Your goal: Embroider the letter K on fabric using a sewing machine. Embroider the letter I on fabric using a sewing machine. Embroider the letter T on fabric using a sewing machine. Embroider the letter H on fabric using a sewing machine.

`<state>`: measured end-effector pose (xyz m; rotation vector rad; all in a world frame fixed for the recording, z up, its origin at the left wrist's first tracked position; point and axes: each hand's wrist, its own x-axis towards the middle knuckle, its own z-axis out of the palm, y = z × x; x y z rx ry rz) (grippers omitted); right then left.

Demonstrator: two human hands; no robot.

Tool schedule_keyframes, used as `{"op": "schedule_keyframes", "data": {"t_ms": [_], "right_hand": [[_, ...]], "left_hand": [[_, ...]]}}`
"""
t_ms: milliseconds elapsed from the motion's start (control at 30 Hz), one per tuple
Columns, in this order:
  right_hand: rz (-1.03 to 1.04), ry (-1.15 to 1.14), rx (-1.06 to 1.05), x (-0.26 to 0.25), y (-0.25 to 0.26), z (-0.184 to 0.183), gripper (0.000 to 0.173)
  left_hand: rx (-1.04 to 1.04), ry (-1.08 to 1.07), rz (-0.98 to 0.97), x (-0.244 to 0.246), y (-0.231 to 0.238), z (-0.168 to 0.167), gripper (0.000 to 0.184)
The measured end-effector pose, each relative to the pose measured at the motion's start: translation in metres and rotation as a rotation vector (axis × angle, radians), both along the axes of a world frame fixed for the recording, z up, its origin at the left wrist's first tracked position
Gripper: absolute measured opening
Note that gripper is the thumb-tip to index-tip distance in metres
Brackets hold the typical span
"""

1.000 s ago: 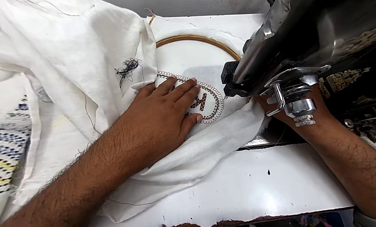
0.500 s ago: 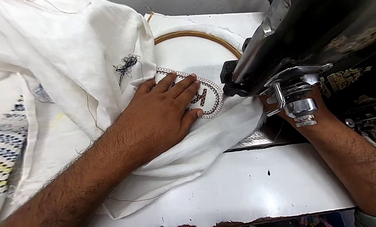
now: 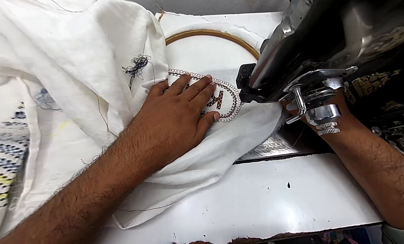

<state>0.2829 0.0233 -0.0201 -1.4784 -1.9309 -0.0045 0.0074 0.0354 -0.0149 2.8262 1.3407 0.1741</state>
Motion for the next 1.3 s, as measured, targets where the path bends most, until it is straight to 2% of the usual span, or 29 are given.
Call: {"op": "schedule_keyframes", "data": {"t_ms": [400, 667, 833, 967, 1100, 1200, 1300], "right_hand": [[0.015, 0.057, 0.051, 0.001, 0.003, -0.001, 0.02], [0.002, 0.087, 0.003, 0.001, 0.001, 0.002, 0.023], [-0.022, 0.08, 0.015, -0.004, -0.005, 0.009, 0.018], [-0.023, 0.063, 0.002, -0.003, -0.008, 0.007, 0.023], [-0.074, 0.038, -0.009, -0.008, -0.007, 0.007, 0.022], [-0.036, -0.088, -0.012, -0.004, -0.009, 0.01, 0.021], [0.019, -0.228, -0.081, 0.0, -0.016, 0.02, 0.018]], "left_hand": [[-0.001, -0.021, 0.009, 0.005, 0.004, -0.001, 0.066], [-0.006, -0.027, 0.015, 0.008, 0.006, 0.0, 0.067], [0.001, -0.039, 0.014, 0.009, 0.008, -0.002, 0.066], [0.046, -0.108, 0.02, 0.009, 0.007, -0.001, 0.062], [0.144, -0.155, 0.077, 0.003, -0.017, 0.023, 0.054], [0.102, -0.045, 0.209, -0.009, -0.054, 0.047, 0.057], [0.081, 0.007, 0.385, -0.028, -0.084, 0.044, 0.061]]}}
